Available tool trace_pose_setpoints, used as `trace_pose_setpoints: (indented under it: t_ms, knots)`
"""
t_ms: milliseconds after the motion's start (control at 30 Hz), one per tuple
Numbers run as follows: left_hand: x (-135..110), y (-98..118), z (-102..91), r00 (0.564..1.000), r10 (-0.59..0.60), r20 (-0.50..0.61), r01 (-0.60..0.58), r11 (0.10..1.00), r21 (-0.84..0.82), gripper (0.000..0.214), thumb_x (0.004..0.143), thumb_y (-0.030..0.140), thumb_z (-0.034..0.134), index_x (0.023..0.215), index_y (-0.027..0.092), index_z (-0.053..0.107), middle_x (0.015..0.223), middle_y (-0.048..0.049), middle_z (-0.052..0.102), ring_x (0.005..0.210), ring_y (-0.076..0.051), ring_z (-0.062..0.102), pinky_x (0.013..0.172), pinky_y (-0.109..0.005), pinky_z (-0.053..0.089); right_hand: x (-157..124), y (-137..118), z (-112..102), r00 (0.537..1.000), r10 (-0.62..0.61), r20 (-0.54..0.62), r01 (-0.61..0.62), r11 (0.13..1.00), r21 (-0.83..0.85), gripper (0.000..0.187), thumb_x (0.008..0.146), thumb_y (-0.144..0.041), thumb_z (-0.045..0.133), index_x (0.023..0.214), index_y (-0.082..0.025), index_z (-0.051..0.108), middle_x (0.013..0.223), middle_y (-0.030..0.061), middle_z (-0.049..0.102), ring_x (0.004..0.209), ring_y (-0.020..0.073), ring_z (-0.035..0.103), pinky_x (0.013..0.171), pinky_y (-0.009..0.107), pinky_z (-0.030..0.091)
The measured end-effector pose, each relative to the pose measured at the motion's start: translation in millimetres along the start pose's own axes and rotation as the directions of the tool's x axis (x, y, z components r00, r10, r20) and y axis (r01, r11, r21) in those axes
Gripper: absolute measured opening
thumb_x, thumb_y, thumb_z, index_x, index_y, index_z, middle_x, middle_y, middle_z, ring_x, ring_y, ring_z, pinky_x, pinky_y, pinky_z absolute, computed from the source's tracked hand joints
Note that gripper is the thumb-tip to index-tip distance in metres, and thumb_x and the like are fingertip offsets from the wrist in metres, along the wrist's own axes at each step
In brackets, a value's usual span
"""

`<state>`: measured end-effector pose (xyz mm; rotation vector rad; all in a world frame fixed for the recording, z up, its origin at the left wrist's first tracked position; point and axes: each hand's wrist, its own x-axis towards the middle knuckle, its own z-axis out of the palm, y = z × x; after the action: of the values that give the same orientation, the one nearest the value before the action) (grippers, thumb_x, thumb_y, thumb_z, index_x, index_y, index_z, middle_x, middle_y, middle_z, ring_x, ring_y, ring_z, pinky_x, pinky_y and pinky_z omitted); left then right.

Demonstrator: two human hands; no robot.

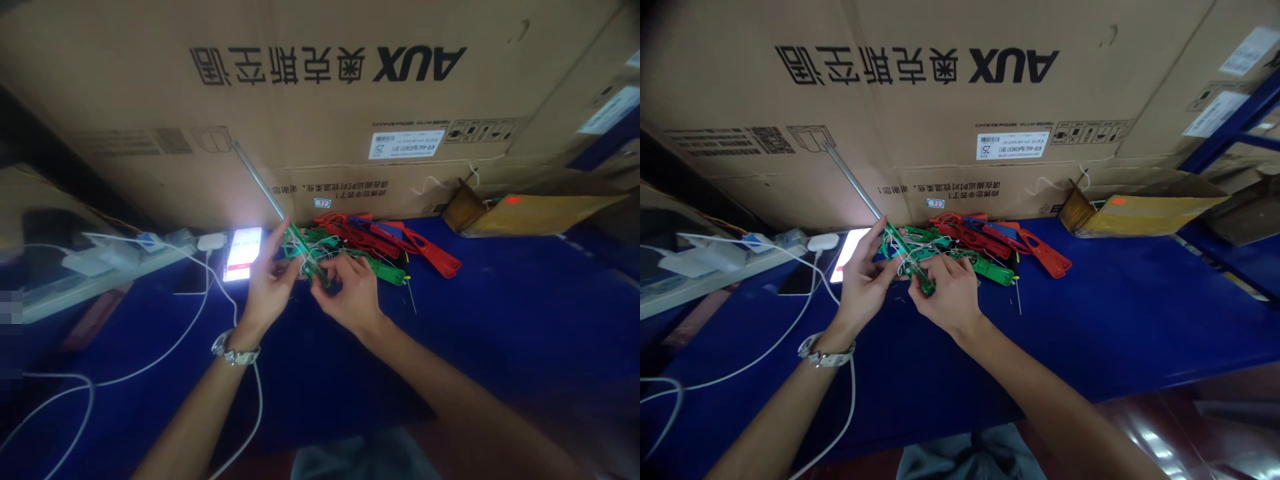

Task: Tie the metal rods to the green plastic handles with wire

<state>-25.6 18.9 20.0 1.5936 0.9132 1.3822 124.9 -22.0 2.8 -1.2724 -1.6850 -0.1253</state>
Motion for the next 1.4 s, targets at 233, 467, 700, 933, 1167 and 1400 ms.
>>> trace_pose_setpoints:
  t_ms: [233,467,700,933,1167,1400]
  knots:
    - [1,-3,-0.7,1.000,0.000,-0.007,0.000,1.000,-0.005,0.070,0.085,0.033,0.075,0.148,0.036,0.046,0.147,-0.0087,0.054,0.072,-0.012,0.070,0.059,-0.023,0.064,1,-1,-2,0.999,0.024,0.032,-0.024,1.000,-0.010,0.010,0.080,-0.026,0.061,0.076,-0.023,0.053,0.060,-0.0041,0.061,0.055,0.0135,0.056,0.072,0.033,0.038]
    - [1,-1,-0.5,0.999,0.026,-0.029,-0.026,1.000,-0.007,0.054,0.085,0.031,0.076,0.134,0.032,0.055,0.132,-0.0070,0.059,0.078,-0.015,0.071,0.058,-0.025,0.064,-2,0,-1,0.987,0.091,0.136,-0.091,0.996,-0.005,0.012,0.081,-0.025,0.061,0.076,-0.023,0.049,0.055,-0.0058,0.057,0.051,0.0140,0.055,0.072,0.033,0.040]
    - [1,0,-1.3,1.000,-0.002,0.003,0.002,1.000,0.027,0.050,0.085,0.030,0.075,0.132,0.032,0.057,0.138,-0.0056,0.057,0.073,-0.013,0.069,0.058,-0.026,0.064,1,-2,-4,0.971,0.127,0.203,-0.123,0.992,-0.034,0.012,0.083,-0.025,0.062,0.078,-0.023,0.051,0.058,-0.0041,0.060,0.052,0.0147,0.055,0.073,0.034,0.040]
    - [2,-6,-3.0,1.000,-0.014,0.022,0.014,1.000,0.019,0.049,0.083,0.024,0.076,0.129,0.031,0.061,0.139,-0.0063,0.056,0.073,-0.012,0.070,0.057,-0.025,0.065,12,-5,-9,0.914,0.223,0.338,-0.208,0.975,-0.082,0.019,0.080,-0.021,0.068,0.077,-0.022,0.049,0.061,-0.0034,0.059,0.059,0.0166,0.056,0.072,0.034,0.037]
    - [4,-12,-6.1,0.999,-0.014,0.035,0.016,0.998,-0.059,0.050,0.080,0.027,0.079,0.127,0.030,0.062,0.135,-0.0072,0.059,0.073,-0.015,0.070,0.056,-0.026,0.065,20,22,-4,0.833,0.189,0.520,-0.425,0.822,0.380,0.030,0.076,-0.028,0.075,0.073,-0.022,0.046,0.071,-0.0044,0.052,0.066,0.0123,0.051,0.063,0.027,0.041]
    - [3,-4,-4.7,0.996,-0.048,0.074,0.059,0.986,-0.155,0.049,0.077,0.024,0.080,0.123,0.028,0.062,0.129,-0.0072,0.063,0.080,-0.019,0.071,0.054,-0.027,0.063,27,27,-8,0.547,0.169,0.820,-0.797,0.406,0.447,0.046,0.065,-0.045,0.087,0.087,-0.021,0.054,0.072,-0.0036,0.061,0.056,0.0103,0.054,0.041,0.021,0.046]
